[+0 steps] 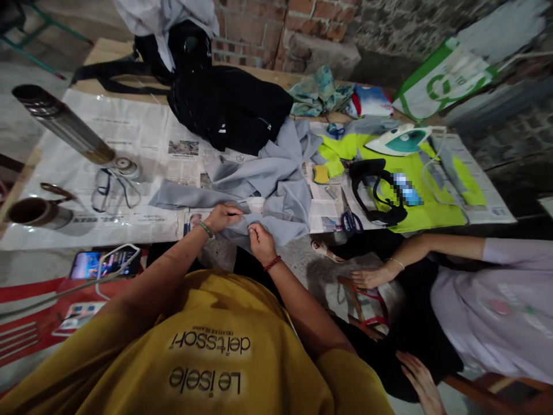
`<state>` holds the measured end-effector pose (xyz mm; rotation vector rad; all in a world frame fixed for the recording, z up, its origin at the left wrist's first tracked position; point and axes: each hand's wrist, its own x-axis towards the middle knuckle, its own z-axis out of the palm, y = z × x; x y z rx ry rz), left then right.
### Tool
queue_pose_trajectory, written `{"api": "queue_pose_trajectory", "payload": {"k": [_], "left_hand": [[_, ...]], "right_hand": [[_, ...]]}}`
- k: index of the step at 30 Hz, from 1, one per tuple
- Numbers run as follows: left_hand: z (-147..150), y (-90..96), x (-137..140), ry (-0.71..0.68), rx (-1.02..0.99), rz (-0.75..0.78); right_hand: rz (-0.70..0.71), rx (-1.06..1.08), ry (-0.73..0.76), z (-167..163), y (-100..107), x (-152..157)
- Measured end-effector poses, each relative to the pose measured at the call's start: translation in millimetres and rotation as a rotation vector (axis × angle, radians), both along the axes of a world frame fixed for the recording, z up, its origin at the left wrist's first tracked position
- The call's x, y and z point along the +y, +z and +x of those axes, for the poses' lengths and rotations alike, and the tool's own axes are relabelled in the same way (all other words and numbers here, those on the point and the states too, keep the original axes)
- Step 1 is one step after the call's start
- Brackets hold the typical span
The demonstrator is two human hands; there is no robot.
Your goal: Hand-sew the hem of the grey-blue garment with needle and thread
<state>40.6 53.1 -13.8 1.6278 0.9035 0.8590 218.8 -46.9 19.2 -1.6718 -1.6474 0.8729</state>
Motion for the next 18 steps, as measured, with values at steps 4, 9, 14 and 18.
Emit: {"api": "queue_pose_trajectory", "payload": {"k": [4,9,14,18], "left_hand": [[0.1,1.0,-0.9,-0.006,-0.014,-0.012],[0.6,1.6,-3.2,0.015,-0.011,-0.057],[1.2,-1.8,-2.3,0.023,-0.009,-0.068],[1.0,-2.2,-1.5,0.022,-0.014,-0.057]], "right_hand": [[-0.003,0.0,0.003,-0.3,-5.7,-0.5],[-0.035,-0.001,-0.007,-2.7,-0.5,1.3],[-0.056,0.003,-0.034,-6.6,2.6,3.5],[-0.048,0.02,-0.022,-6.8,3.1,2.5]]}}
